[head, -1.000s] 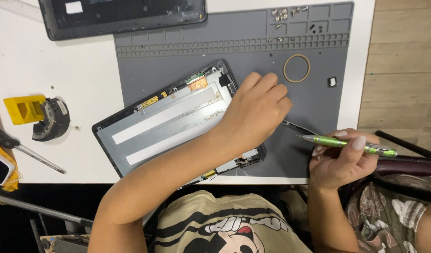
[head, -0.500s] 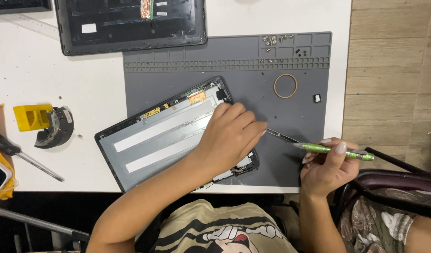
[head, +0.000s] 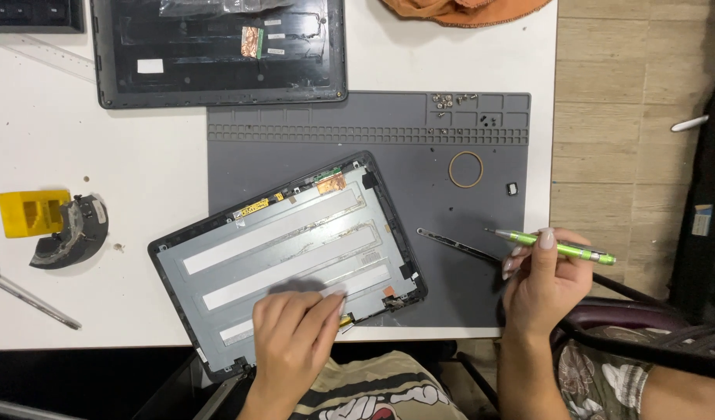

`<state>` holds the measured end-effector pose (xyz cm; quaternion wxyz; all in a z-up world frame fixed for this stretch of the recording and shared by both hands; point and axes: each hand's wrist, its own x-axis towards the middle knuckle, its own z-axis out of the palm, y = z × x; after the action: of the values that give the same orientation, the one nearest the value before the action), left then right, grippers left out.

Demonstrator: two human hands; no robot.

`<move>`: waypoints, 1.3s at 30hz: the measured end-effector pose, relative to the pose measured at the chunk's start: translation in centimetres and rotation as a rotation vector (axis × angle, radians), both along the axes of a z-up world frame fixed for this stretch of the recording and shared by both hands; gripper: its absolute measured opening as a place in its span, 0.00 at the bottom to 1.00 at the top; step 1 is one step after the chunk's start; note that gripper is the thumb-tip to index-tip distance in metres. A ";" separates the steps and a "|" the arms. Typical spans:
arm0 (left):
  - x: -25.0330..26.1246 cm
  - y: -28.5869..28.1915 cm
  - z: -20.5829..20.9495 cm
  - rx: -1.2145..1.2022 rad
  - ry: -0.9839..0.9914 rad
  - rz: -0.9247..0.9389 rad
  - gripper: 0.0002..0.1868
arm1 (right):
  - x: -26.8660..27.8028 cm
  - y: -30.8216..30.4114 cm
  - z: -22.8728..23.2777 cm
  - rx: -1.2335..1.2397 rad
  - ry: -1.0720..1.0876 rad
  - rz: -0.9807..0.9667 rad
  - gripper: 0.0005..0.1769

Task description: The person uses a green screwdriver to remove screws from the back of a disassembled laptop screen assembly. They work on the assembly while it rests on their lap, carefully unscrewing components and placing the screws on the nearby desk.

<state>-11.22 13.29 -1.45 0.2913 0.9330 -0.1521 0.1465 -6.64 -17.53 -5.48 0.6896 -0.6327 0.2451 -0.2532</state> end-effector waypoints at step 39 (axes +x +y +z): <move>-1.7 3.3 -2.6 -0.056 0.073 0.157 0.08 | 11.2 -2.2 -2.3 -0.210 0.036 0.081 0.10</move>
<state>-12.90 16.55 -4.04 0.3100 0.9383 -0.0639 0.1391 4.60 -19.69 -7.82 0.6244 -0.7155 0.2038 -0.2379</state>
